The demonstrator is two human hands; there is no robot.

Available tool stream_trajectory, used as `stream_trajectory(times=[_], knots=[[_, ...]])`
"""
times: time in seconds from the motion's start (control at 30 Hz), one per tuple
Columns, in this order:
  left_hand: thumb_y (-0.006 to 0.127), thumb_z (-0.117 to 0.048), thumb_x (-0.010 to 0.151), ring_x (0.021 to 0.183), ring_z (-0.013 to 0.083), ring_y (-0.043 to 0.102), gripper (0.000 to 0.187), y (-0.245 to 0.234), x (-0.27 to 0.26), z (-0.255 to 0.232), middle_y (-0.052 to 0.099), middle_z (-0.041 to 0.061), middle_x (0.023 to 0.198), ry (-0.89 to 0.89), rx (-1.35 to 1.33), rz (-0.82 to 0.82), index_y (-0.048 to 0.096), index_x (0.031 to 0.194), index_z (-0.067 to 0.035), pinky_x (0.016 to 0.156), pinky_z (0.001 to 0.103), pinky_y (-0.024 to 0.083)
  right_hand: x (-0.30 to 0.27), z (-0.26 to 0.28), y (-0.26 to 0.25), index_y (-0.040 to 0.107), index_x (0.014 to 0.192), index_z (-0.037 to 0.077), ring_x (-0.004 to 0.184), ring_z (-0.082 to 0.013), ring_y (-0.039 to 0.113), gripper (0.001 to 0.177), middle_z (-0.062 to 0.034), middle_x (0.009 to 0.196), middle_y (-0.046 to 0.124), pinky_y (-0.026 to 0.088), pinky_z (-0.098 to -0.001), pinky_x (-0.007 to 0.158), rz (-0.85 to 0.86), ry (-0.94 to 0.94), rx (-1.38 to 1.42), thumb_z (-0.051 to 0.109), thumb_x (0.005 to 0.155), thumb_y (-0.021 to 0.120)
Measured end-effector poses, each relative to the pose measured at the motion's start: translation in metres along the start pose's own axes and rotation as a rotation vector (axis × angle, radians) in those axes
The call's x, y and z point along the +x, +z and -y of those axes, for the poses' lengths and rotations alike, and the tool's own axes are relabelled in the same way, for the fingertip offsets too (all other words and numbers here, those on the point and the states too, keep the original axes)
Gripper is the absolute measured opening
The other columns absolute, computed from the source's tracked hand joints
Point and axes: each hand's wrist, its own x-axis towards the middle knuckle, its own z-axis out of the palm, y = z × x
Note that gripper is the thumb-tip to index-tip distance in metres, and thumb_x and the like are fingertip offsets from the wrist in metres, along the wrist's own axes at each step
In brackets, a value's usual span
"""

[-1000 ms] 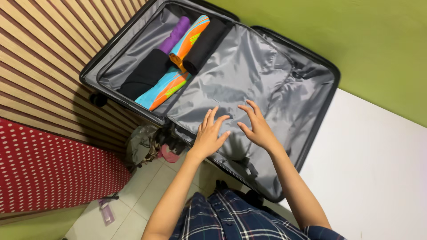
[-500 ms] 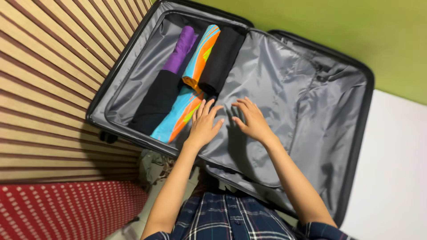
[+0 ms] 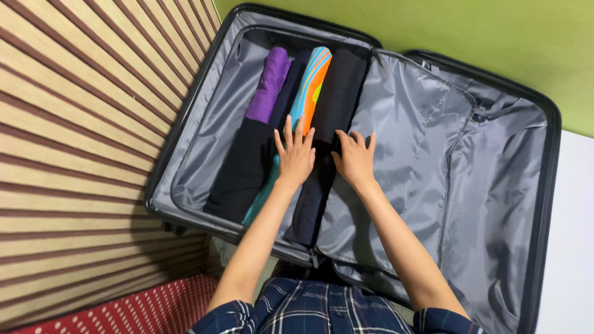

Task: The person takes folded shirts from a suitcase, unfolds them on a white table, and refolds them neatly. They handle a black t-shirt, an orange polo shirt, a blue polo shirt, and a black polo shirt, placing each folded item into a white plastic basket.

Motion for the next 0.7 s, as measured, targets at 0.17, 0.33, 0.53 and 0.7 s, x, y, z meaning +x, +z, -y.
stream_trajectory(times=[0.17, 0.33, 0.53, 0.7], knots=[[0.075, -0.028, 0.090, 0.157, 0.0378, 0.016, 0.048, 0.013, 0.008, 0.009, 0.031, 0.009, 0.165, 0.006, -0.032, -0.033, 0.064, 0.135, -0.017, 0.121, 0.071, 0.011, 0.019, -0.007, 0.026, 0.068, 0.124, 0.007, 0.111, -0.0264, 0.063, 0.043, -0.0084, 0.094, 0.073, 0.024, -0.0607, 0.119, -0.122, 0.037, -0.019, 0.007, 0.081, 0.071], [0.073, -0.024, 0.090, 0.155, 0.0338, 0.024, 0.045, 0.015, 0.008, 0.008, 0.041, 0.010, 0.160, 0.003, -0.149, -0.055, 0.063, 0.133, -0.015, 0.117, 0.070, 0.016, 0.019, -0.010, 0.018, 0.078, 0.105, 0.009, 0.092, -0.0234, 0.065, 0.026, -0.0083, 0.081, 0.070, 0.031, -0.0519, 0.116, -0.204, 0.116, 0.165, 0.006, 0.082, 0.067], [0.065, -0.015, 0.093, 0.129, 0.0288, 0.057, 0.054, 0.009, -0.010, -0.009, 0.059, 0.008, 0.143, -0.008, -0.443, -0.025, 0.055, 0.145, -0.009, 0.103, 0.049, 0.042, 0.012, -0.013, -0.015, 0.076, 0.097, 0.009, 0.085, -0.0210, 0.068, 0.016, -0.0038, 0.084, 0.073, 0.034, -0.0460, 0.113, -0.301, 0.135, 0.415, 0.010, 0.083, 0.068], [0.050, -0.018, 0.110, 0.110, 0.0301, 0.073, 0.040, 0.014, -0.019, -0.013, 0.072, 0.015, 0.125, -0.202, -0.942, 0.012, 0.059, 0.149, -0.011, 0.094, 0.035, 0.057, -0.016, -0.016, -0.033, 0.077, 0.095, 0.008, 0.081, -0.0238, 0.067, 0.013, -0.0068, 0.078, 0.070, 0.046, -0.0368, 0.101, -0.332, 0.175, 0.486, 0.010, 0.083, 0.072]])
